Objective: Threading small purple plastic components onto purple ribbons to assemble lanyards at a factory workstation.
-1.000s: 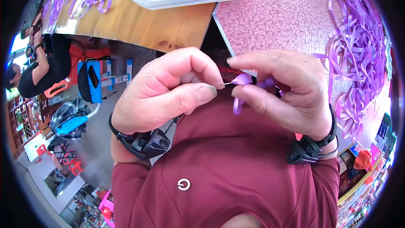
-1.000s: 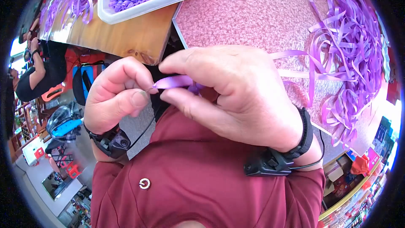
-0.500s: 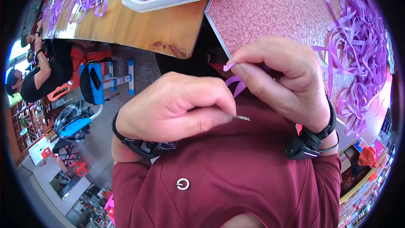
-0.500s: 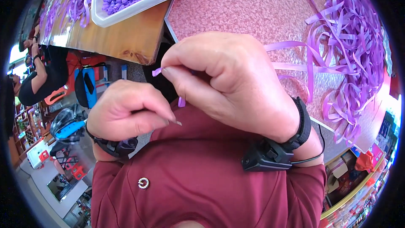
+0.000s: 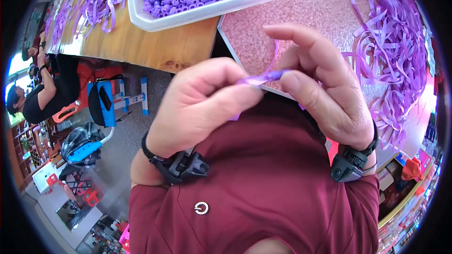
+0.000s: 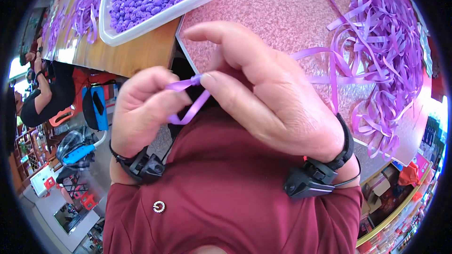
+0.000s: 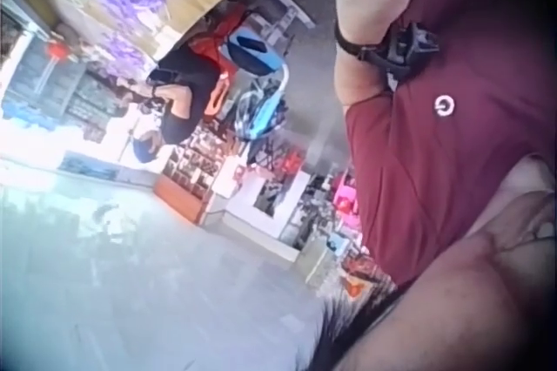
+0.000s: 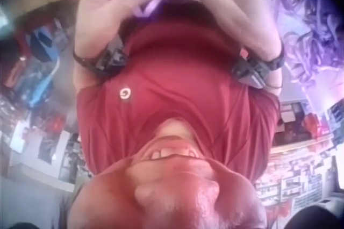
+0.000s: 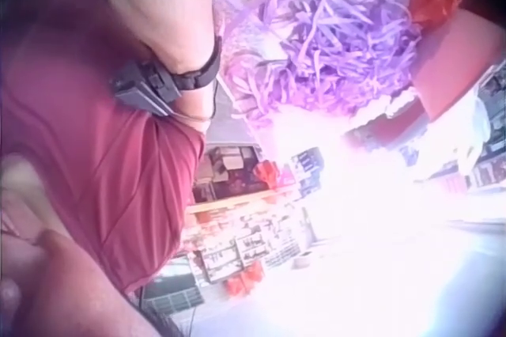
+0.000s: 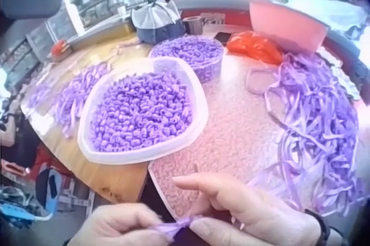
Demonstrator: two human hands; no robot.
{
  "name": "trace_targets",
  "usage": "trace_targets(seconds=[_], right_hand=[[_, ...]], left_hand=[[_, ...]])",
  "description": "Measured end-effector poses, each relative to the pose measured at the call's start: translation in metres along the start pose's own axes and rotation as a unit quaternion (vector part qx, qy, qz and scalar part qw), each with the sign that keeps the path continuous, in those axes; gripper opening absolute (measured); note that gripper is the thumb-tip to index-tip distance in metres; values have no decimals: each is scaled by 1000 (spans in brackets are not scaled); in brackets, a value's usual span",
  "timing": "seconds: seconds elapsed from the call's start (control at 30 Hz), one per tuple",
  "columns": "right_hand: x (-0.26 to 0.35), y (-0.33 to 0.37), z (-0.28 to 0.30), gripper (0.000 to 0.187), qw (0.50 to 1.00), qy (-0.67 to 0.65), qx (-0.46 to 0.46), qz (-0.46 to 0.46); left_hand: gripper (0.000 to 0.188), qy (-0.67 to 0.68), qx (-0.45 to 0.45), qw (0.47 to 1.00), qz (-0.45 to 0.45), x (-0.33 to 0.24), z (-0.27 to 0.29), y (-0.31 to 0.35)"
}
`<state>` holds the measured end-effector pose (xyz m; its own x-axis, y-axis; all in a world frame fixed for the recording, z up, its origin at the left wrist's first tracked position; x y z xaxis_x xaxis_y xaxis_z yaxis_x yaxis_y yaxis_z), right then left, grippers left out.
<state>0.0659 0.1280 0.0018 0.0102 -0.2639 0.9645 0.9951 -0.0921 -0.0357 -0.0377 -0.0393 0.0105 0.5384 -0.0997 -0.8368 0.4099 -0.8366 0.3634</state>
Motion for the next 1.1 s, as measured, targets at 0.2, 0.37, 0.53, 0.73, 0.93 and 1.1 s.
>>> trace_targets(seconds=[0.2, 0.37, 0.53, 0.73, 0.93, 1.1], right_hand=[[4, 13, 34, 36, 993, 62, -80, -61], [1, 21, 54, 24, 995, 27, -91, -43], [6, 24, 58, 11, 991, 87, -102, -23], [5, 28, 65, 9, 991, 95, -97, 0], [1, 33, 74, 9, 987, 100, -125, -28], [-6, 54, 117, 13, 947, 142, -284, -44]], left_hand=[[13, 167, -16, 975, -148, -22, 34, 10], [16, 134, -37, 976, -168, -29, 28, 15], [17, 144, -42, 976, -160, -27, 23, 16], [16, 123, -9, 982, -146, -27, 20, 17], [18, 120, -36, 976, -177, -29, 22, 14], [19, 113, -48, 968, -218, -38, 41, 23]])
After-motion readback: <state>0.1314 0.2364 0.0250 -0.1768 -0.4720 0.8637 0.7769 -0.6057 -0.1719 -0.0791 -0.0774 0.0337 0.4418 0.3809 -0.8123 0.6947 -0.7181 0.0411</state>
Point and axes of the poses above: each hand's wrist, its own y-axis away from the middle knuckle, its own z-axis out of the back of the hand, x = y × z, the point moved 1 cm from there along -y, towards the middle knuckle, and after that the axes turned 10 degrees about y, right-handed, at the moved point
